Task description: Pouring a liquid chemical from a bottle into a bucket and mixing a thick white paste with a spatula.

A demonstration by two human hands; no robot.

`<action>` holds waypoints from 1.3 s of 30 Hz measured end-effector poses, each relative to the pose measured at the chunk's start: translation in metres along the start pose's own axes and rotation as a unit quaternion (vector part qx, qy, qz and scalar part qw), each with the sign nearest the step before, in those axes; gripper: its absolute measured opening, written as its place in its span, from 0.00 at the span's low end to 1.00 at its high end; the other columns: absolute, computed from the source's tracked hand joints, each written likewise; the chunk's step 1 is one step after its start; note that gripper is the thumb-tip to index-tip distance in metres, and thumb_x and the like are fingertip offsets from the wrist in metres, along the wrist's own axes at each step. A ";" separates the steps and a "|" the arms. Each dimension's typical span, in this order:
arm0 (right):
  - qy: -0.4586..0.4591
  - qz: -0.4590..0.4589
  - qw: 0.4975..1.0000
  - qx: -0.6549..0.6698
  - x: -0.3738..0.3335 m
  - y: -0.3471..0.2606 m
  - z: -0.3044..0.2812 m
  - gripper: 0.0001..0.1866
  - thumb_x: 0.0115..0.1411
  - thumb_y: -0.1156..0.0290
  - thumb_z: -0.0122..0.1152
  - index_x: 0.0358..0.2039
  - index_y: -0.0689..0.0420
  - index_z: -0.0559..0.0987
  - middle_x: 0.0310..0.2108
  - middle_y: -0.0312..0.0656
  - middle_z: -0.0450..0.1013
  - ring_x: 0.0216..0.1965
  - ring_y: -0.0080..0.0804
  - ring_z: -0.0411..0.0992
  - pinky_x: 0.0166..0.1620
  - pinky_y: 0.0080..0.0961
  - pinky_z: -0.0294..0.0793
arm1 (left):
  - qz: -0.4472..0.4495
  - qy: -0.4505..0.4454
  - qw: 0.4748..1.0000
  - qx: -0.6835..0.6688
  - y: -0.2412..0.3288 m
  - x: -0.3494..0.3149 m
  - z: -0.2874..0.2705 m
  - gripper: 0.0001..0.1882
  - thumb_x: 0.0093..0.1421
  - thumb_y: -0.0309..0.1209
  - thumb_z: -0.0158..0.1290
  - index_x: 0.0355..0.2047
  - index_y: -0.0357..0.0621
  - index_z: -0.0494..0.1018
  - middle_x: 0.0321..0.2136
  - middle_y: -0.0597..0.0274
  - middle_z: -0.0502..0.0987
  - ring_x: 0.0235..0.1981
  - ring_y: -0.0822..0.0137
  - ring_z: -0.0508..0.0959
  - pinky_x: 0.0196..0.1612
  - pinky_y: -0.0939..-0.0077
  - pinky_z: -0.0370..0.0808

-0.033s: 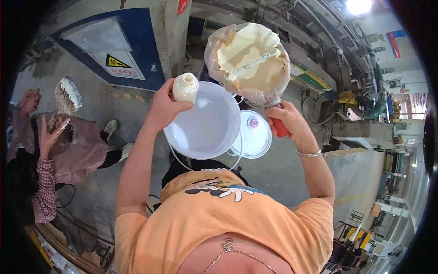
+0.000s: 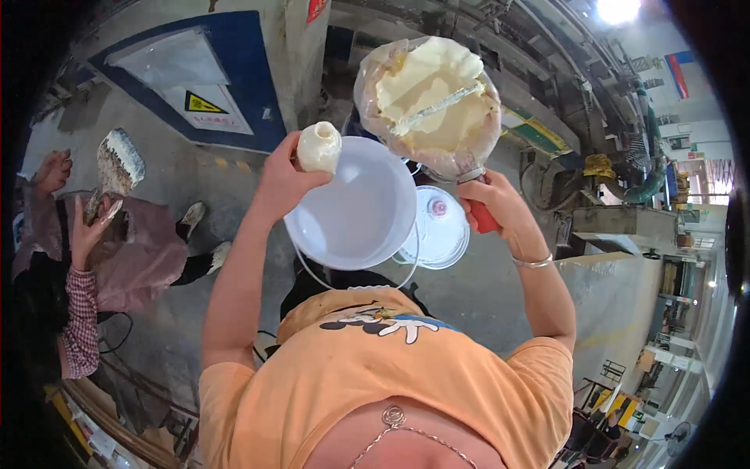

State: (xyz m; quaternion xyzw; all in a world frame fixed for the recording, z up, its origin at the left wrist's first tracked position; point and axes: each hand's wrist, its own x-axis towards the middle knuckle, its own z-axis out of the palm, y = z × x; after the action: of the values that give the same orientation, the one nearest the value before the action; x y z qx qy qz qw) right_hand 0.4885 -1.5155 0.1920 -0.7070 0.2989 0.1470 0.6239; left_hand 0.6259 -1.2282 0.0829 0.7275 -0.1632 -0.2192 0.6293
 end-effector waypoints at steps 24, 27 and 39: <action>0.044 -0.066 0.991 -0.104 -0.039 -0.016 0.016 0.08 0.52 0.74 0.58 0.30 0.63 0.71 0.18 0.37 0.67 0.10 0.23 0.64 0.14 0.20 0.64 | -0.013 0.000 1.000 0.012 -0.041 -0.012 0.032 0.33 0.40 0.28 0.66 0.49 0.38 0.69 0.44 0.55 0.76 0.46 0.60 0.76 0.52 0.70 0.71; 0.054 -0.065 0.990 -0.112 -0.042 -0.020 0.016 0.08 0.52 0.75 0.58 0.32 0.64 0.72 0.18 0.37 0.68 0.11 0.23 0.65 0.15 0.20 0.64 | -0.011 -0.005 1.000 -0.005 -0.041 -0.010 0.032 0.33 0.40 0.26 0.66 0.50 0.39 0.69 0.45 0.55 0.75 0.47 0.60 0.76 0.54 0.70 0.71; 0.071 -0.071 0.987 -0.129 -0.045 -0.016 0.016 0.09 0.52 0.75 0.59 0.32 0.64 0.71 0.18 0.37 0.69 0.12 0.22 0.66 0.16 0.19 0.65 | 0.014 0.002 0.998 0.060 -0.042 -0.010 0.035 0.35 0.41 0.25 0.66 0.52 0.42 0.66 0.49 0.54 0.71 0.51 0.58 0.72 0.58 0.67 0.68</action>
State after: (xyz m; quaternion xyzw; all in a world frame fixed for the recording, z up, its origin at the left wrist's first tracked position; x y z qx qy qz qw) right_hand 0.4656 -1.4887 0.2285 -0.8096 0.2701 0.0888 0.5136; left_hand 0.5974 -1.2459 0.0387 0.7620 -0.1854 -0.1985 0.5879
